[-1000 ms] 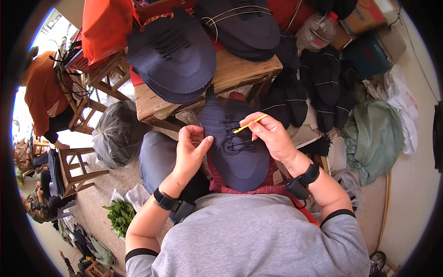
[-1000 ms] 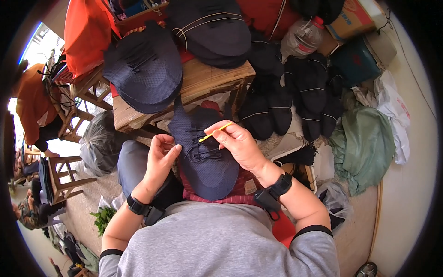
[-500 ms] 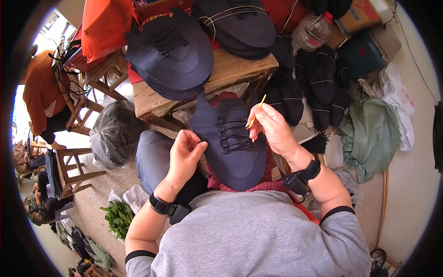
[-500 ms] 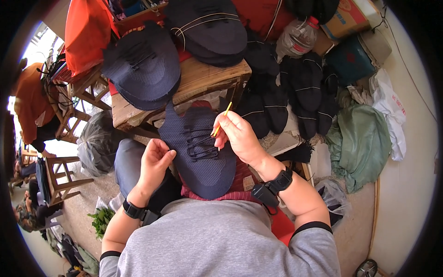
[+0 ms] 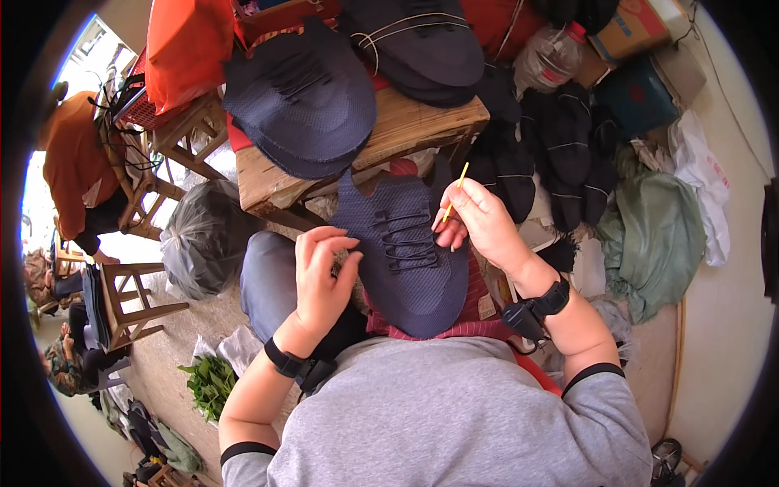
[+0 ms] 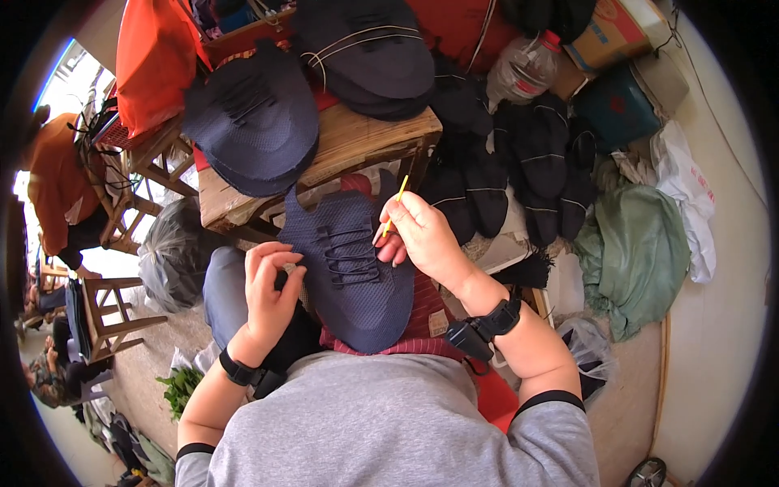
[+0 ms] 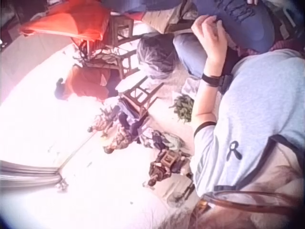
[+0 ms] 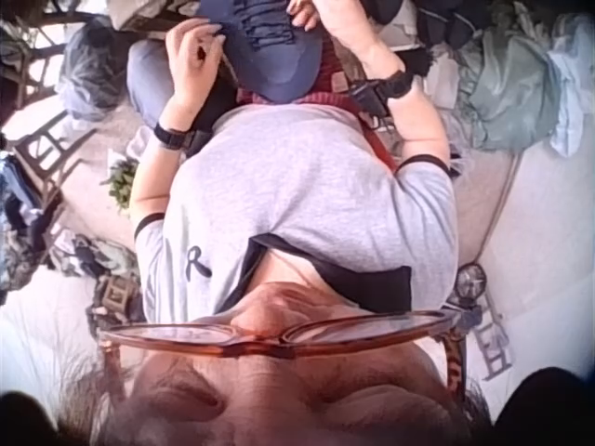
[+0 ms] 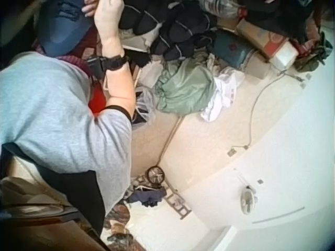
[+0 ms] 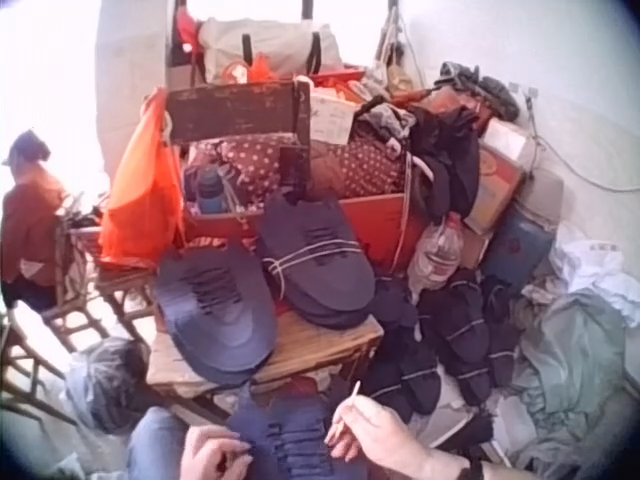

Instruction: Lacing a black shoe upper with a yellow stitching tool.

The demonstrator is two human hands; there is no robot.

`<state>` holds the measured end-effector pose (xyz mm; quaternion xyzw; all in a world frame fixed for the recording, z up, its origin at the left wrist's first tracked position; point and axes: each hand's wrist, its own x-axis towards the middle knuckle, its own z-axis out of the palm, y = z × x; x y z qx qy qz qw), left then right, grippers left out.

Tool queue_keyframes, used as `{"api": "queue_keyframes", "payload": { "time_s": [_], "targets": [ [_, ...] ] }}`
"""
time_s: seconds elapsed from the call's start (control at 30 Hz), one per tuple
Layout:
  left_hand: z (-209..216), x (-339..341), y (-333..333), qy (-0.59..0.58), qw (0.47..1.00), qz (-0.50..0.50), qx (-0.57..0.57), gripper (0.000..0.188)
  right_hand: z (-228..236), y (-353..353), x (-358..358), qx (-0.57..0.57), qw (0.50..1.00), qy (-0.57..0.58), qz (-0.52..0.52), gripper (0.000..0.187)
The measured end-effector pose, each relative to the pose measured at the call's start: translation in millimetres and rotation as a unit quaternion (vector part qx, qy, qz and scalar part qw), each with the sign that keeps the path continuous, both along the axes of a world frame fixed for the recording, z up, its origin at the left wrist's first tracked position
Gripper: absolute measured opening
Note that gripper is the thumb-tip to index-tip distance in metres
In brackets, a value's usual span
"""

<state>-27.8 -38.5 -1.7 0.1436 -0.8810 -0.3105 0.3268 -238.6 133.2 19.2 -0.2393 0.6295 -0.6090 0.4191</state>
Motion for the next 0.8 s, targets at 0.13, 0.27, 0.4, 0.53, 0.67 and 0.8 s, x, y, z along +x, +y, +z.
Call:
{"api": "queue_keyframes", "payload": {
  "time_s": [0.13,0.27,0.4,0.53,0.67,0.8],
  "targets": [
    [28,-12,2,-0.028,0.976,-0.199,-0.080,0.046,-3,4,1,0.041,0.999,0.010,0.018,0.018],
    [11,-13,3,-0.056,0.967,-0.226,-0.101,0.052,9,11,-5,0.090,0.992,0.073,0.051,0.011],
    [7,-17,6,-0.071,0.967,-0.219,-0.114,0.055,12,19,-8,0.099,0.979,0.149,0.093,0.016],
    [11,-22,11,-0.130,0.960,-0.200,-0.145,0.063,15,22,-14,0.138,0.950,0.234,0.154,0.022],
    [17,-22,15,-0.180,0.941,-0.193,-0.211,0.065,19,27,-28,0.153,0.916,0.299,0.219,0.020],
    [12,-23,15,-0.168,0.936,-0.204,-0.231,0.066,17,28,-31,0.171,0.868,0.387,0.261,0.018]
  ]
}}
